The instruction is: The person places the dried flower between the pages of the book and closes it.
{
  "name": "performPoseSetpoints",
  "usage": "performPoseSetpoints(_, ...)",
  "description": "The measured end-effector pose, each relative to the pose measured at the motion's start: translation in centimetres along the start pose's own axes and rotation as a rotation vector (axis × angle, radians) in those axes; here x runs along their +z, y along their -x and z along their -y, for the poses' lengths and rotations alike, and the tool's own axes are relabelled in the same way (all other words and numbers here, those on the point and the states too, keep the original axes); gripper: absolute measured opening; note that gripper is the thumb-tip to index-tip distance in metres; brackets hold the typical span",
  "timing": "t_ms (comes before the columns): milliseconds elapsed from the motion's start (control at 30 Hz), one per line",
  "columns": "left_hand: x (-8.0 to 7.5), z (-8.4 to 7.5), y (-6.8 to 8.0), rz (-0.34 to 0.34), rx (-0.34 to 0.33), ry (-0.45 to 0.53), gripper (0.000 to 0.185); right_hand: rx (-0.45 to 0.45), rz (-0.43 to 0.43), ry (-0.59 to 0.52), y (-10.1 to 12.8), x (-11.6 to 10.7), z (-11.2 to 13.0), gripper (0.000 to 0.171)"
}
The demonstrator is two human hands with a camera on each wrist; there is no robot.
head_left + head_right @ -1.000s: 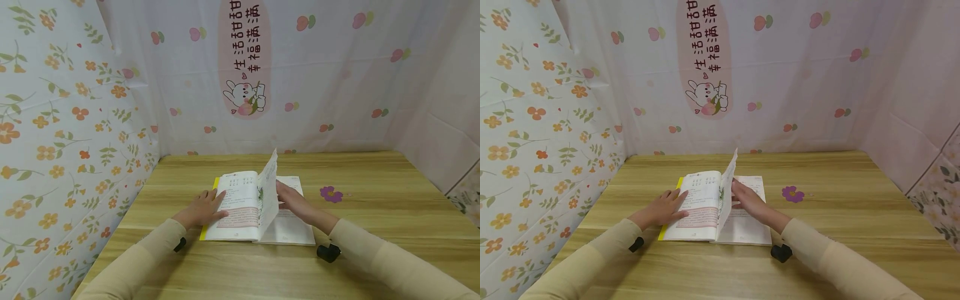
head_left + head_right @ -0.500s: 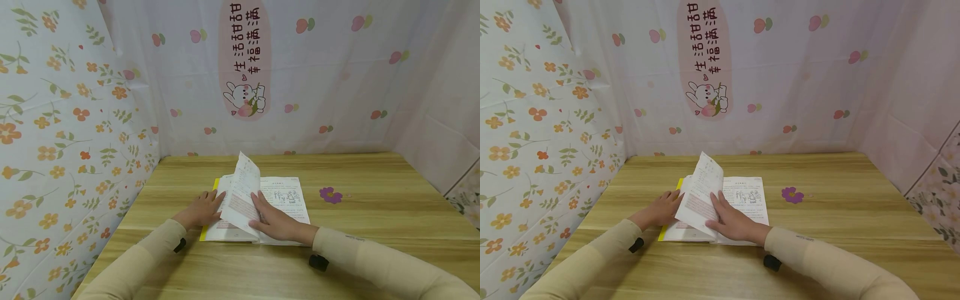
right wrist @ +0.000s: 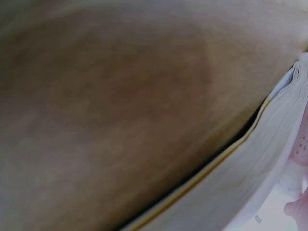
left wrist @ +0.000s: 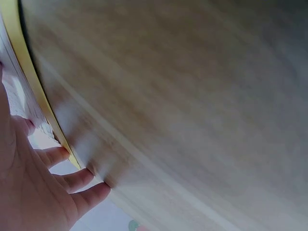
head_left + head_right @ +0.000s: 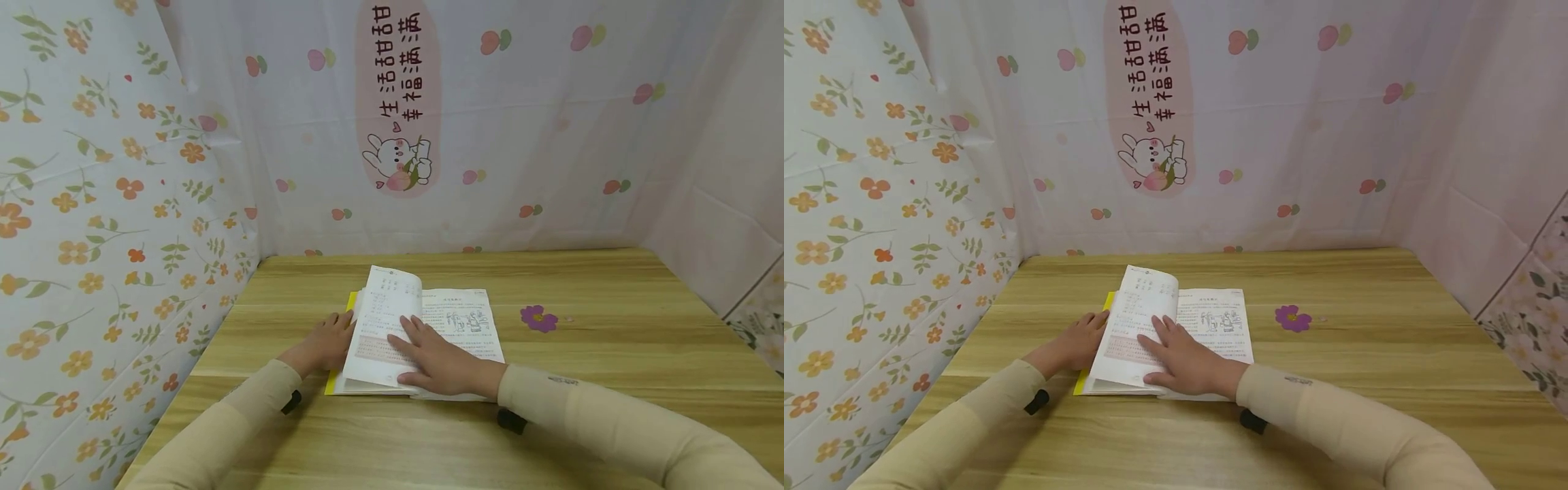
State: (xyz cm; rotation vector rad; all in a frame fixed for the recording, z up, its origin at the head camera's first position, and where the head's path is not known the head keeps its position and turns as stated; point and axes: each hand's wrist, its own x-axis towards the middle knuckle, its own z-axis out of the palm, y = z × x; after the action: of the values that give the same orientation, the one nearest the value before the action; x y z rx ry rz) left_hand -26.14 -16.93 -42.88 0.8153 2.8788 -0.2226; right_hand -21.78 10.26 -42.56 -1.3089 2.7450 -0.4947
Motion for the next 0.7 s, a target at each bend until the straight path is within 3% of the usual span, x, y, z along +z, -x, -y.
performPoseSetpoints(300, -0.33, 0.48, 0.15, 0.005, -0.019, 0.088, 0.060, -0.075, 0.025, 0.064, -0.52, 0.18, 0.04, 0.066)
performPoseSetpoints(533, -0.02, 0.99, 0.16, -0.049, 0.003, 0.123, 0.053, -0.135, 0.028, 0.129, -0.75, 0.08, 0.13, 0.061)
performPoseSetpoints(700, -0.30, 0.93, 0.11, -0.078, -0.018, 0.170, 0.052, -0.142, 0.048, 0.174, -0.84, -0.01, 0.18, 0.062)
